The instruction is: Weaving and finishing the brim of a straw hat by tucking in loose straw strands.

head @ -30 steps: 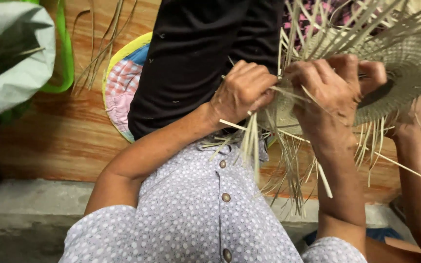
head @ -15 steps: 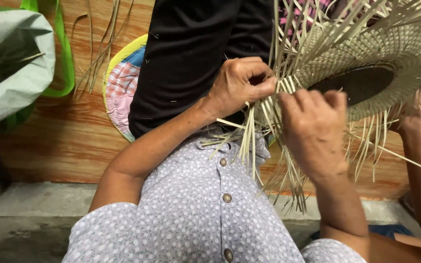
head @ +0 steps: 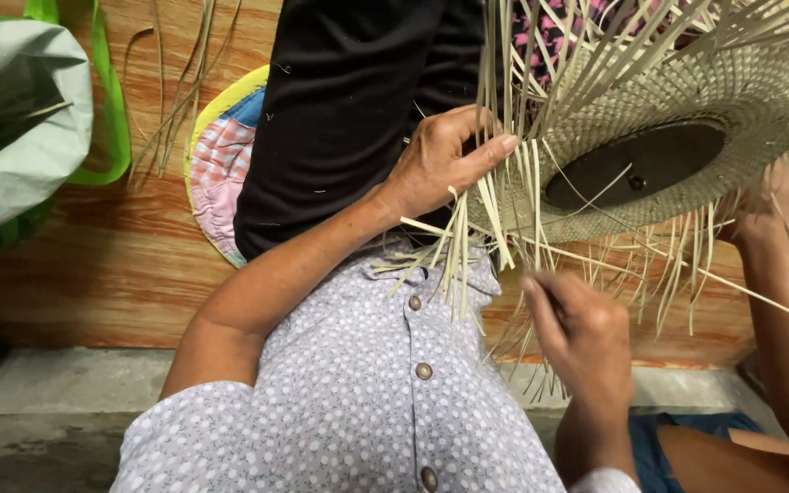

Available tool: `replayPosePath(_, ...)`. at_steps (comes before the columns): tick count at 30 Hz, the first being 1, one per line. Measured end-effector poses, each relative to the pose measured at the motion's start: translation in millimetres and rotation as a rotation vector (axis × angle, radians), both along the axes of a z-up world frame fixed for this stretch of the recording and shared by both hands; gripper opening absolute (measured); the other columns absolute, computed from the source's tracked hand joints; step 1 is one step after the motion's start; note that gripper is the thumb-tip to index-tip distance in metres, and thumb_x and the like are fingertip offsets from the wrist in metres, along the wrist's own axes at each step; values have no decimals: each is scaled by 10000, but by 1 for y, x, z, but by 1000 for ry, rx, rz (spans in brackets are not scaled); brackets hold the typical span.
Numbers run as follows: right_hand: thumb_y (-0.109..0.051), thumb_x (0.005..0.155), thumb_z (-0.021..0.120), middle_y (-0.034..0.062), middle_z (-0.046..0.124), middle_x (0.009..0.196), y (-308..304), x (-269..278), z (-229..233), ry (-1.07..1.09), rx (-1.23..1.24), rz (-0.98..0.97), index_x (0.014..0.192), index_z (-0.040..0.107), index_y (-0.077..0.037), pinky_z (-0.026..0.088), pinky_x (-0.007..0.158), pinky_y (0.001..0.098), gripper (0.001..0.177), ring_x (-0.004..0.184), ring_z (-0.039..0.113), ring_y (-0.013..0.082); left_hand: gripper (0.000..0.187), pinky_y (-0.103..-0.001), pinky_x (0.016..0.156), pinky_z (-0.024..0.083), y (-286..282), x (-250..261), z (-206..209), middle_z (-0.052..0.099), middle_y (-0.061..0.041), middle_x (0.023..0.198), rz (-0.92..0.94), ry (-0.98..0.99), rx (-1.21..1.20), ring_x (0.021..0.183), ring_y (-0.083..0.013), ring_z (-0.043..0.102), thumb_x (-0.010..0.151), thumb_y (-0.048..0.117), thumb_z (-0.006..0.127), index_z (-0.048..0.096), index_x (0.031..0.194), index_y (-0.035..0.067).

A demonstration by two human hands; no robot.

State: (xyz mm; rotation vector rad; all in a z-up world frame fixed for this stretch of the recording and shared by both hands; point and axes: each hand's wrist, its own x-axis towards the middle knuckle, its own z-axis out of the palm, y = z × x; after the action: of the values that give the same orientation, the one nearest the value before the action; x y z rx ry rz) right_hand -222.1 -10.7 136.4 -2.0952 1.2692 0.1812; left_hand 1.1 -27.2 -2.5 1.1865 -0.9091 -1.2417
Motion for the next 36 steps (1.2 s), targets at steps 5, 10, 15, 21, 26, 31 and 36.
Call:
replayPosePath(5, -49, 898, 702, 107, 711, 664, 22, -7, 14, 110, 328, -689, 1000, 777, 30, 377, 367, 237, 150, 423, 522, 129, 214, -224, 503, 447, -2, 2, 0, 589, 22, 719, -81, -80, 111, 546, -57, 463, 956, 226, 645, 712, 937, 23)
replayPosePath(10, -32, 856, 673, 72, 621, 588, 37, -13, -5, -5, 245, -697, 883, 753, 44, 355, 416, 244, 114, 452, 463, 125, 211, -225, 498, 444, -4, 2, 4, 574, 28, 706, -72, -77, 74, 541, -60, 468, 959, 222, 640, 678, 867, 36)
replayPosePath(15, -220, 796, 606, 73, 582, 522, 43, -22, -60, 252, 201, -398, 787, 775, -30, 369, 422, 307, 254, 429, 425, 179, 196, -286, 508, 388, -3, -6, 0, 530, -19, 719, 49, -186, -74, 562, -123, 420, 949, 133, 647, 617, 823, -14)
replayPosePath(21, -453, 840, 670, 49, 766, 708, -25, -123, 18, 789, 728, -170, 1111, 837, -222, 520, 550, 289, 394, 582, 669, 160, 271, -283, 473, 437, -6, 15, -5, 598, -39, 690, -53, -246, -39, 514, -129, 498, 941, 249, 670, 679, 832, 1)
replayPosePath(26, -149, 1077, 430, 39, 501, 1191, -94, -139, 63, 586, 406, -230, 1481, 361, -145, 310, 900, 317, 410, 892, 466, 153, 511, -333, 846, 537, -9, 49, 9, 644, -75, 1114, -206, -190, -138, 965, -190, 652, 941, 471, 685, 645, 1193, 29)
replayPosePath(31, -151, 1182, 377, 191, 543, 1032, -80, -24, 18, -15, 131, -62, 1261, 593, 28, 365, 940, 477, 292, 982, 454, 308, 508, -317, 624, 482, -17, 17, -15, 630, -12, 818, -223, -239, -131, 704, -142, 573, 930, 583, 558, 661, 950, 86)
replayPosePath(36, -541, 1077, 383, 10, 360, 1611, -59, 47, -49, -375, -141, 839, 1523, 441, -174, 141, 1306, 446, 581, 1519, 278, 210, 533, -261, 284, 350, -17, 17, -22, 503, 26, 410, -134, -286, 36, 307, -62, 395, 910, 486, 611, 721, 603, 65)
